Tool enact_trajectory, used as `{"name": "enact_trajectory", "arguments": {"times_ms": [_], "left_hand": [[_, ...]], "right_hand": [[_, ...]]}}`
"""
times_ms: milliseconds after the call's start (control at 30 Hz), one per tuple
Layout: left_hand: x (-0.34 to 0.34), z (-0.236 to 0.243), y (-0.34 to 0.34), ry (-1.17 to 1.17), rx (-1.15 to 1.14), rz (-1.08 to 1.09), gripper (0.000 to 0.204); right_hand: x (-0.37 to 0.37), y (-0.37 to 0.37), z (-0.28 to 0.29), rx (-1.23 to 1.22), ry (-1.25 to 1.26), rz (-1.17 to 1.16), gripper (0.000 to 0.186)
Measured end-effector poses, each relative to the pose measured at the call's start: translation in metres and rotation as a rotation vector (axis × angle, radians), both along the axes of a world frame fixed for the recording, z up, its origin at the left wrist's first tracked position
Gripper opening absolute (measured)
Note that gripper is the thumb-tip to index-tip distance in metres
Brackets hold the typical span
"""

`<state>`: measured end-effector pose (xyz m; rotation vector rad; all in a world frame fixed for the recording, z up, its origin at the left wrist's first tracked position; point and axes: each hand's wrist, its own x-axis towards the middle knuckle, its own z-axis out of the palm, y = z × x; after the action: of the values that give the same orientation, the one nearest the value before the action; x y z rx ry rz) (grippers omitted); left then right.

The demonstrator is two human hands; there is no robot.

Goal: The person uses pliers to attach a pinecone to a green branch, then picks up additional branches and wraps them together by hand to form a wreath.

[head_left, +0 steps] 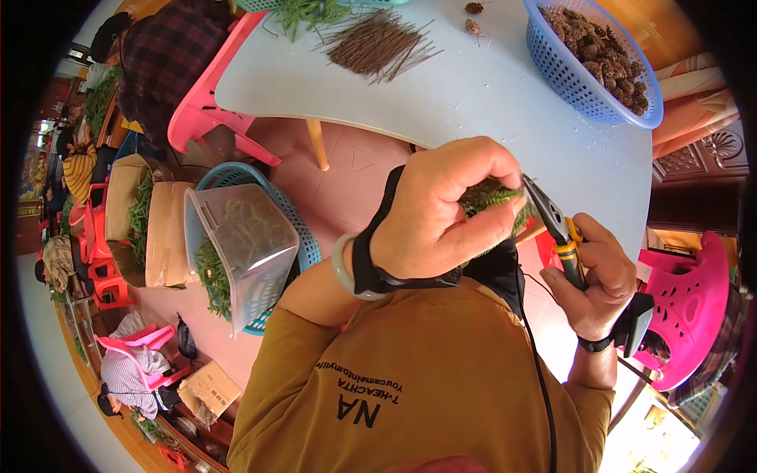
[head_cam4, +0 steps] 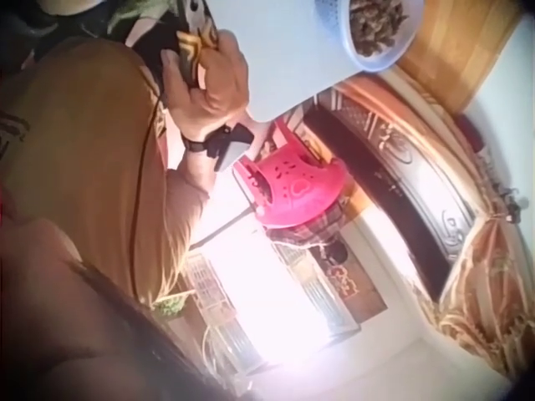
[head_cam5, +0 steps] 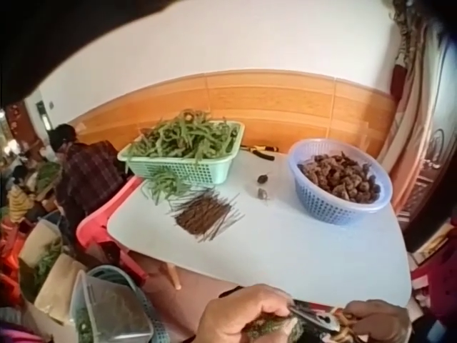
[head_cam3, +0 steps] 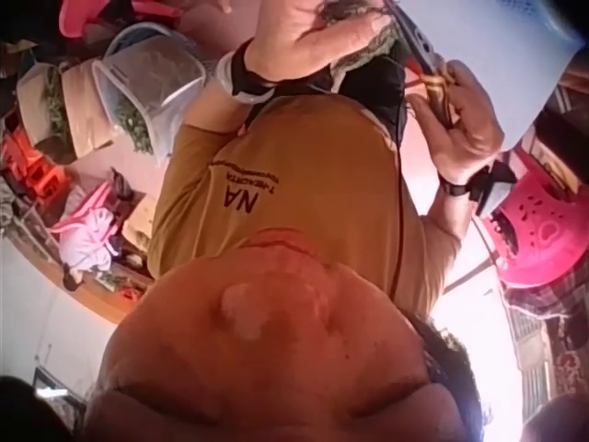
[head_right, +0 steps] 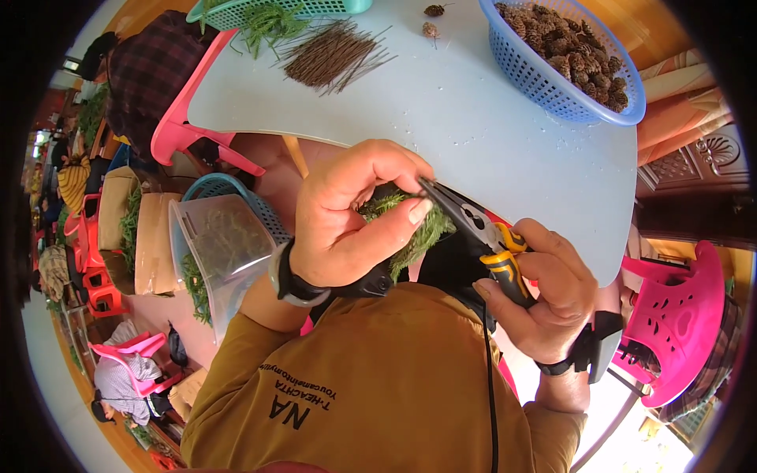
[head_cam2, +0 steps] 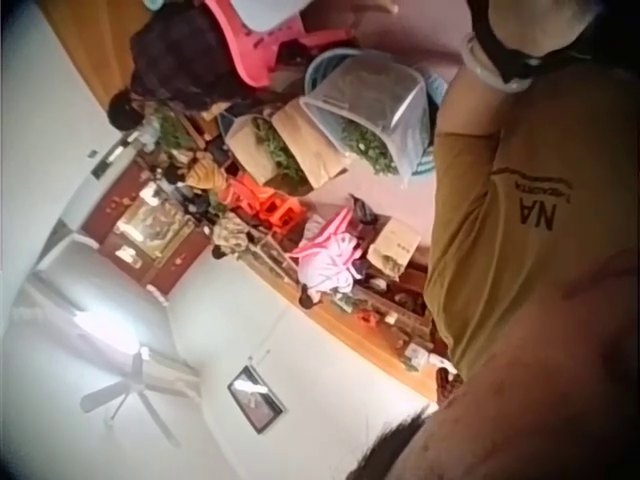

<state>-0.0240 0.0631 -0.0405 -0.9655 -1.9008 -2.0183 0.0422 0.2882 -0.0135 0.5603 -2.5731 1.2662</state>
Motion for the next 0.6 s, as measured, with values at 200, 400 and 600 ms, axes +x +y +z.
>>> {"name": "enact_trajectory", "arguments": {"times_ms": [200, 400, 600], "left_hand": [[0.008, -0.005, 0.008, 0.082, -0.137, 0.249, 0.016], [0.010, 0.010, -0.004, 0.242, -0.100, 0.322, 0.019], [0.018, 0.012, -0.013, 0.231, -0.107, 0.331, 0.021]], "right_hand": [[0.007, -0.008, -0.013, -0.028, -0.118, -0.081, 0.030], [0.002, -0.006, -0.015, -0.127, -0.046, -0.046, 0.030], [0.000, -0.007, -0.018, -0.129, -0.005, 0.059, 0.030]]}}
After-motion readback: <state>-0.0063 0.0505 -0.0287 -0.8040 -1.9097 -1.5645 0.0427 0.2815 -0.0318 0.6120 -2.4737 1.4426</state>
